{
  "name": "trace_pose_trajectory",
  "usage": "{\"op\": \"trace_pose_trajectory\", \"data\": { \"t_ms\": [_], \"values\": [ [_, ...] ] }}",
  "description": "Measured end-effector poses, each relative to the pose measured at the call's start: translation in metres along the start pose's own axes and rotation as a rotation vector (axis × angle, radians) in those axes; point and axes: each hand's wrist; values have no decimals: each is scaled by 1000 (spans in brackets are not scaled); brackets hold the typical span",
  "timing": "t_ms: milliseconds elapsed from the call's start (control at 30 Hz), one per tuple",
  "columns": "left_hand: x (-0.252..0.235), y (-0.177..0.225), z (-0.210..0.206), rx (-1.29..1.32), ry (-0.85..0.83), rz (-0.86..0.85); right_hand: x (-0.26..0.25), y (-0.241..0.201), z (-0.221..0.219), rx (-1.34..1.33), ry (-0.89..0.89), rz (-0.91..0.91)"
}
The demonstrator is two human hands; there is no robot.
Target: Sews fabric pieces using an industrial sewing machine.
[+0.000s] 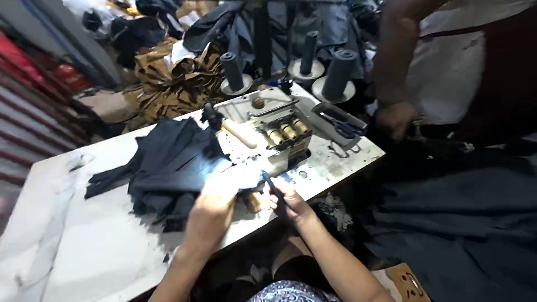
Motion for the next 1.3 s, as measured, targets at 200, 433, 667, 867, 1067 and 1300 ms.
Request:
{"op": "trace_pose_trajectory", "data": {
  "t_ms": [200,433,667,867,1067,1300],
  "values": [
    [20,-12,-10,-6,-94,8,-1,-7,21,-146,17,65],
    [2,17,-14,-101,-108,117,-21,0,12,-397,-14,108],
    [-6,16,-25,-61,-55,156,-22,-4,6,-314,116,110],
    [-26,-4,-27,-24,-112,145,-21,11,16,-180,90,115],
    [-13,-11,-40,15,64,114,-17,18,20,-15,102,78],
    [43,-18,-73,153,468,9,-18,16,21,35,-9,97]
  ]
}}
Point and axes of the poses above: each hand's wrist, its own x-axis away from the middle knuckle, its own z-axis out of the back of the hand, y = z × x, and after that the axes turned 3 degrees about y, right-handed
